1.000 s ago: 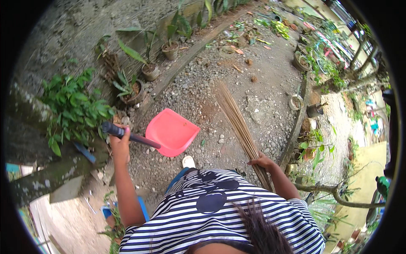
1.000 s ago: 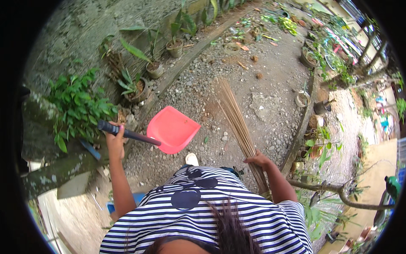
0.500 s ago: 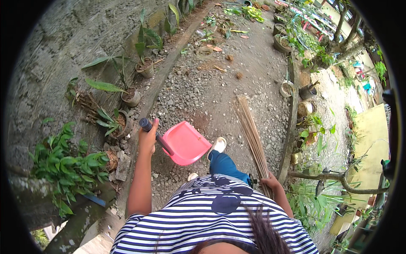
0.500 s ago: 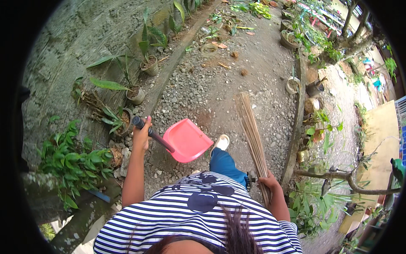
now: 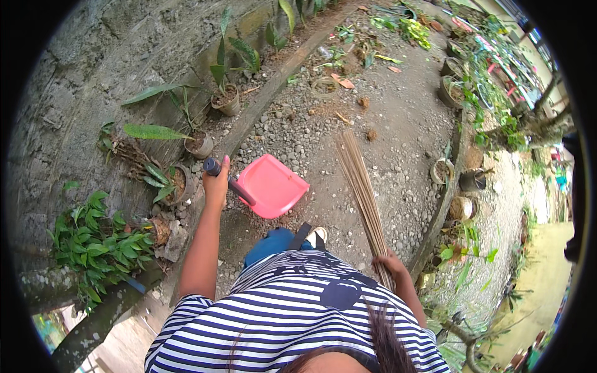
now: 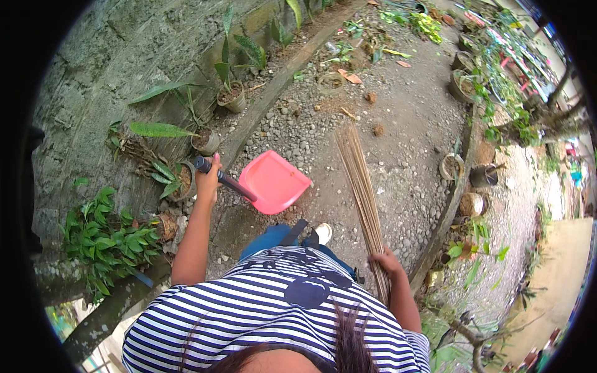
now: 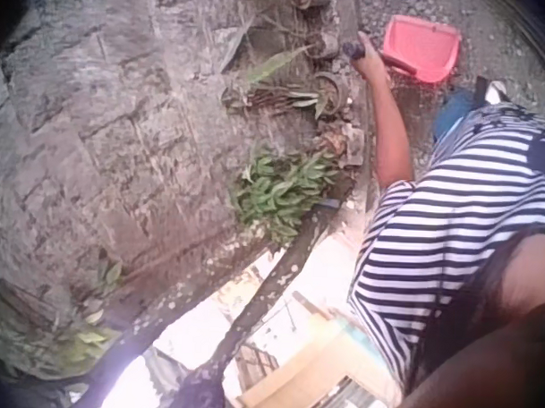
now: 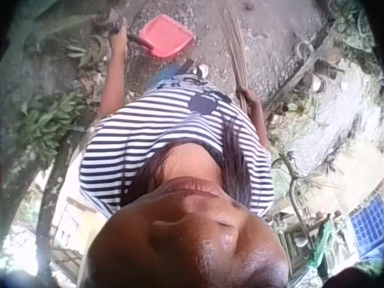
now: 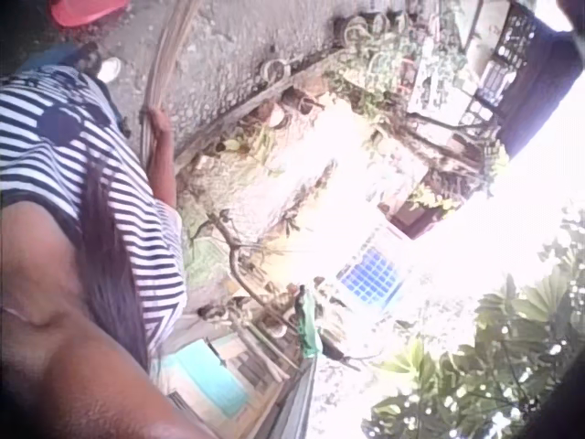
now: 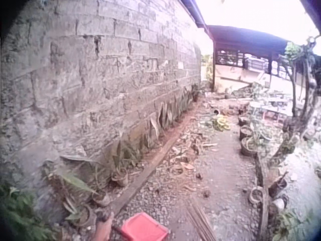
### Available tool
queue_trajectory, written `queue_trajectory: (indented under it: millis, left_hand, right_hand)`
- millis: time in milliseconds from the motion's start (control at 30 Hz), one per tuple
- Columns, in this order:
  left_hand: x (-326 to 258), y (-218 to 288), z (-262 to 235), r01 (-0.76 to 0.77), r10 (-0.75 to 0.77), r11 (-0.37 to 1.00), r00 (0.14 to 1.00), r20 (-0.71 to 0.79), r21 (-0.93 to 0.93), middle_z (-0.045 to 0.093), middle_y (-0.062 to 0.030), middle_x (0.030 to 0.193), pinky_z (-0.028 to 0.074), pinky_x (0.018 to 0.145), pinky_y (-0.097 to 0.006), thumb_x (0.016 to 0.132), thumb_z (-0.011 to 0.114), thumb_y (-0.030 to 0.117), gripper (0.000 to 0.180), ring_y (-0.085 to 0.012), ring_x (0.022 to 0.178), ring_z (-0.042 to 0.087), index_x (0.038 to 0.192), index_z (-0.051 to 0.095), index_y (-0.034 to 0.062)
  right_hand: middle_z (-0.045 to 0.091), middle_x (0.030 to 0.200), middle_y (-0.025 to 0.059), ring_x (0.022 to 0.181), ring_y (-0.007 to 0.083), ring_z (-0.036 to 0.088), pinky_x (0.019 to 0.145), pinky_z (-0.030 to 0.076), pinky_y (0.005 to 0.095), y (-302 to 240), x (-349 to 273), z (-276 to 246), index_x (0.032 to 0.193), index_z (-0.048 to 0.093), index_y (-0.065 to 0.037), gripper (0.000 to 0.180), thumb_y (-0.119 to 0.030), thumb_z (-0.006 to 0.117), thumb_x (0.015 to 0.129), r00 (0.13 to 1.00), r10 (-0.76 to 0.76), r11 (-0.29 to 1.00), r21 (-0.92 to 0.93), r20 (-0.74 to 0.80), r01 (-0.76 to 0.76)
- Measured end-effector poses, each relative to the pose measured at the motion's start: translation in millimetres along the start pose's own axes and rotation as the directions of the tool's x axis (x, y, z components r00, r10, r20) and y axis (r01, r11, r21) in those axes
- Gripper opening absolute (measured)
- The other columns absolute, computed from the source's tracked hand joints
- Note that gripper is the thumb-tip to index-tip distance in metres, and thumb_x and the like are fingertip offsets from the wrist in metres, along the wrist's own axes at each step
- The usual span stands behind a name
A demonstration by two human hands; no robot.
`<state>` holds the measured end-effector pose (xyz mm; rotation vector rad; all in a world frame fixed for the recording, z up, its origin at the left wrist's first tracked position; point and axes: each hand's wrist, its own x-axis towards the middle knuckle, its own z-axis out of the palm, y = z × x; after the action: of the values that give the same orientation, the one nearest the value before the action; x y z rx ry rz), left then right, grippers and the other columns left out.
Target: The person sweeps dry leaves and plant debris from a garden path using a broom and a pink dustpan. They gather the debris into piles, sweep it into the dustpan, and transfer the collected material into a blue bucket. The person also picks up larger leaves by hand and places them into the bucket.
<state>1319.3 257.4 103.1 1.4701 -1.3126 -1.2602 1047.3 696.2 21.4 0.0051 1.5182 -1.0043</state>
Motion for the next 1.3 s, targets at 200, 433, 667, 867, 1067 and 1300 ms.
queue_trajectory:
  millis: [200,433,667,867,1067,1300]
  left_hand:
    - [27,5,25,0.001,-0.014,0.994,0.994,-0.112,-0.114,0.048,0.0028,0.069,0.036,0.061,-0.026,0.08,0.063,0.025,0.026,-0.0079,0.064,0.042,0.068,0.048,0.0068]
    - [93,-14,58,0.021,-0.06,0.989,0.964,-0.257,-0.149,0.048,0.0026,0.067,0.036,0.059,-0.027,0.08,0.063,0.025,0.027,-0.0083,0.062,0.042,0.068,0.049,0.0063]
    - [175,-38,104,0.134,-0.122,0.991,0.952,-0.28,0.022,0.048,0.0004,0.064,0.037,0.057,-0.028,0.079,0.063,0.028,0.03,-0.0096,0.06,0.042,0.066,0.048,0.0048]
    - [225,-34,127,0.119,-0.105,0.992,0.967,-0.233,0.049,0.043,0.0017,0.064,0.036,0.057,-0.026,0.079,0.064,0.025,0.028,-0.0087,0.06,0.039,0.069,0.046,0.006]
    - [255,-21,148,0.092,-0.081,0.995,0.973,-0.217,0.043,0.04,0.0021,0.066,0.035,0.058,-0.025,0.081,0.061,0.021,0.026,-0.0086,0.061,0.037,0.07,0.042,0.0068]
    - [262,-16,169,0.195,-0.191,0.981,0.937,-0.292,-0.018,0.043,0.0016,0.067,0.035,0.058,-0.024,0.081,0.062,0.022,0.025,-0.0084,0.062,0.038,0.071,0.043,0.0073]
  right_hand:
    - [0.051,0.062,0.0076,0.047,0.0177,0.051,0.041,0.044,0.0305,-114,35,37,0.097,0.043,-0.005,0.038,-0.009,0.064,0.065,0.992,0.07,0.991,-0.102,-0.104,-0.081]
    - [0.051,0.065,0.0063,0.049,0.0155,0.05,0.042,0.044,0.0302,-250,135,51,0.096,0.043,-0.008,0.034,-0.01,0.061,0.067,1.0,0.014,0.978,-0.21,0.008,-0.012]
    - [0.049,0.062,0.0034,0.048,0.0129,0.049,0.042,0.043,0.0269,-403,248,105,0.089,0.045,-0.009,0.026,-0.015,0.061,0.069,0.984,0.116,0.97,-0.227,0.138,-0.083]
    - [0.049,0.059,0.0036,0.045,0.0143,0.048,0.042,0.044,0.0279,-433,360,181,0.082,0.047,-0.007,0.023,-0.018,0.062,0.069,0.804,0.396,0.917,-0.152,0.444,-0.368]
    - [0.049,0.06,0.005,0.046,0.0167,0.049,0.04,0.043,0.0295,-474,445,190,0.096,0.049,-0.008,0.033,-0.016,0.063,0.067,0.9,0.232,0.914,-0.399,0.369,-0.072]
    - [0.048,0.061,0.0052,0.039,0.0172,0.047,0.034,0.041,0.029,-521,425,180,0.112,0.038,-0.011,0.049,-0.009,0.059,0.068,0.935,0.235,0.958,-0.228,0.266,-0.176]
